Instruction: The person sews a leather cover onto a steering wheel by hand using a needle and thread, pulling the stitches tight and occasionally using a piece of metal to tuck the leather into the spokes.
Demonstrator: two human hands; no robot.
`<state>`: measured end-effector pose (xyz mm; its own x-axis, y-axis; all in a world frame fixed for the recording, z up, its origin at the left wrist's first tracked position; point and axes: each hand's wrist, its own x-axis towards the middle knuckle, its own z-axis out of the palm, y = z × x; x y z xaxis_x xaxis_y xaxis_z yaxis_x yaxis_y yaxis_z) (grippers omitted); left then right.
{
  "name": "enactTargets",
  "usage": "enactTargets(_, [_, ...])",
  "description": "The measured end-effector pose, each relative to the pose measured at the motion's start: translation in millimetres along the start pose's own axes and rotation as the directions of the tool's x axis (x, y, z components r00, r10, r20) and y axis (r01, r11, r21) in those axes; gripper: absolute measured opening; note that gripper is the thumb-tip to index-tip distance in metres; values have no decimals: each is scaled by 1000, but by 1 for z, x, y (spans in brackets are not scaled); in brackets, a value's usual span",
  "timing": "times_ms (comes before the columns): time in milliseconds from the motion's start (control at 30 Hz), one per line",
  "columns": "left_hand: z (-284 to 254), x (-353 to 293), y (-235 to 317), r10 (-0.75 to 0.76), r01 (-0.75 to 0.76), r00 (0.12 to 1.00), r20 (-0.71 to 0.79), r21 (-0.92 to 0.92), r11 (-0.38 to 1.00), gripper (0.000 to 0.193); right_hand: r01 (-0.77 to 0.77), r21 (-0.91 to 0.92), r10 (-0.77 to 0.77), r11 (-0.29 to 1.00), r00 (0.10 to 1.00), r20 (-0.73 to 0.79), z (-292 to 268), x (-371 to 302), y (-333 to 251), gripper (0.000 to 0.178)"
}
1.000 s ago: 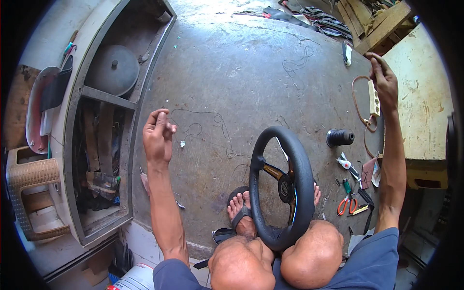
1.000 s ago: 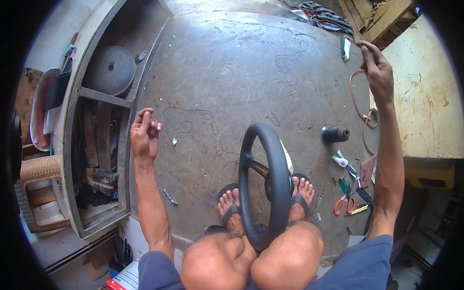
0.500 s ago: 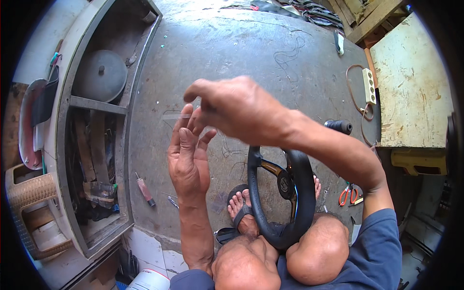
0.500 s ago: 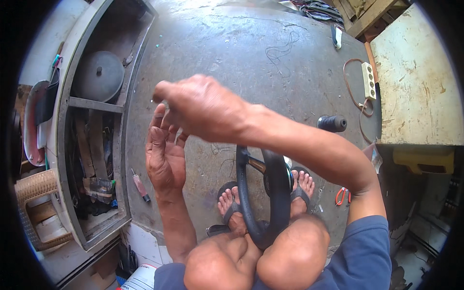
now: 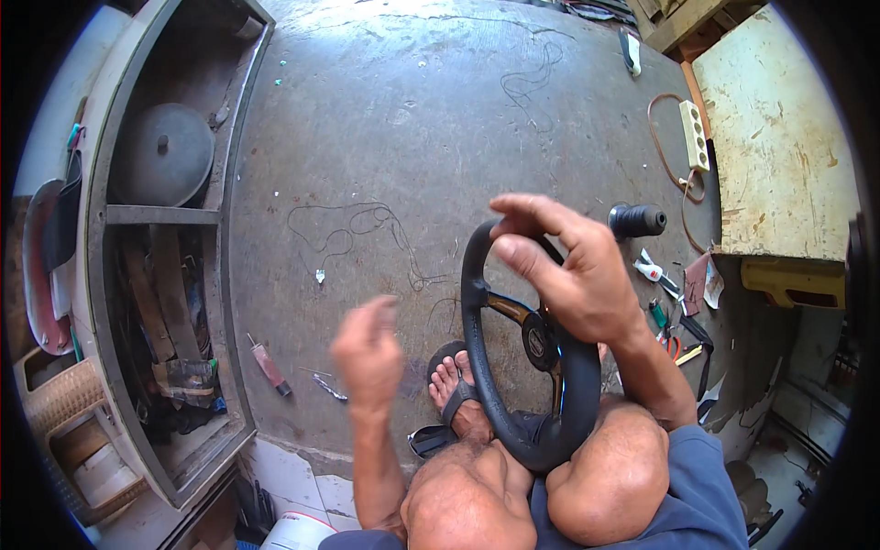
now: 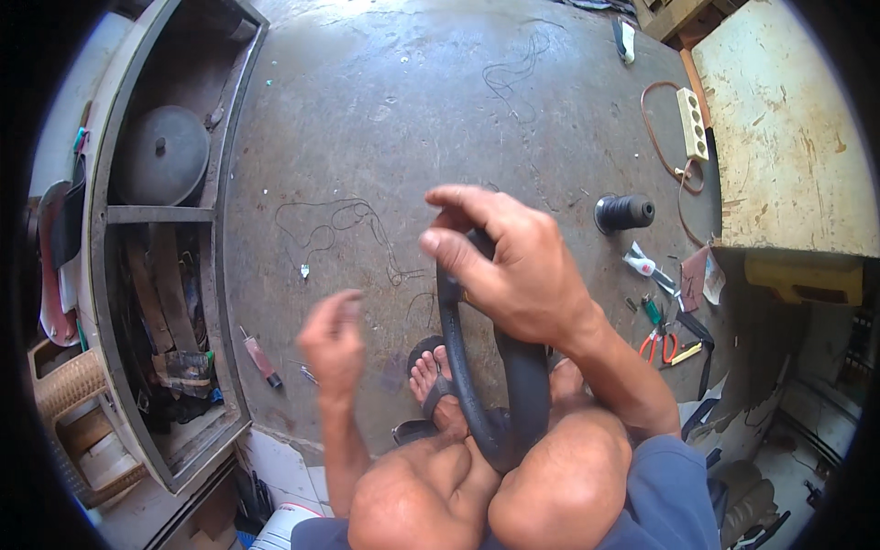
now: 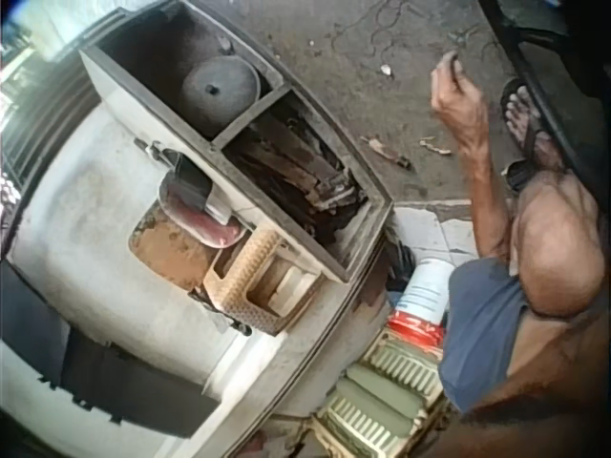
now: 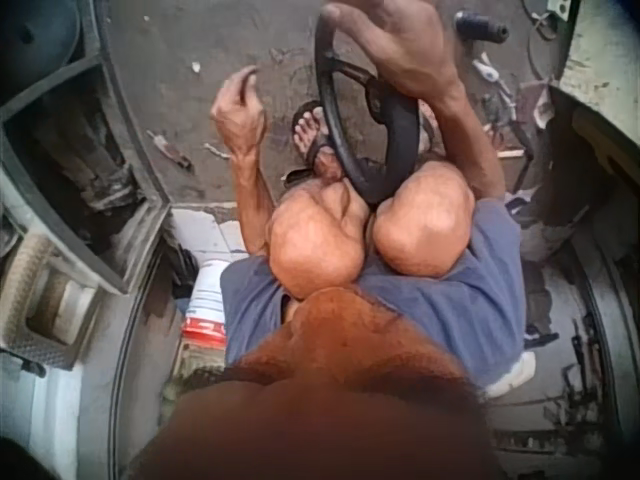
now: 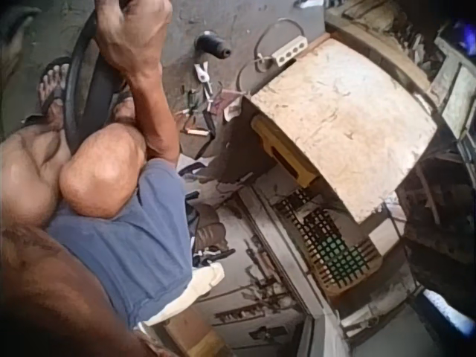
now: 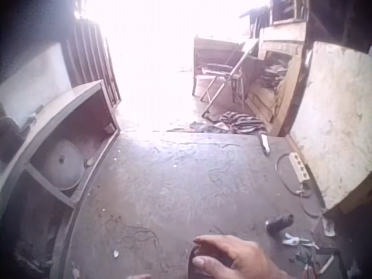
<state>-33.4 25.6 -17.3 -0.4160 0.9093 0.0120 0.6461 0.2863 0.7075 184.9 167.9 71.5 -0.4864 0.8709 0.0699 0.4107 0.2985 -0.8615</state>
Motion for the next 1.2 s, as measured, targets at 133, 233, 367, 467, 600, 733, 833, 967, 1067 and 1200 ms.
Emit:
enactTargets(133, [62,-22,-4,40,-5,956,290,-119,993,16,-8,84,16,996,995,-98,5,6,1,32])
enactTargets(233, [83,-15,-6,10,4,963,269,-50,999,16,-71,135,77,988,996,-34,9,9,-4,31])
enactTargets(367, [93,-12,3,-2,-3,943,334,15,1000,17,-93,171,103,981,993,-50,5,7,1,29])
enactTargets(467, [100,-14,0,-12,2,944,329,29,1000,14,-67,185,80,980,995,-63,7,7,4,28])
enactTargets(600, [101,-13,-3,-22,-28,930,366,132,991,16,-59,174,68,983,997,-41,8,9,4,27])
enactTargets(733, [100,-11,-1,-13,-10,938,346,63,998,14,-54,185,62,981,997,-39,8,9,5,26])
enactTargets(833, [102,-11,-1,-23,-7,930,367,80,997,15,-58,175,65,983,997,-33,7,9,3,26])
enactTargets(967, [101,-9,2,-54,14,925,377,110,994,16,-74,179,80,981,996,-26,7,10,2,26])
enactTargets(1067, [100,-6,6,-70,25,920,386,121,992,16,-61,178,68,982,997,-29,7,10,2,27])
enactTargets(1200, [98,-5,8,-90,47,909,408,115,992,17,-76,174,81,982,996,-23,7,10,2,27])
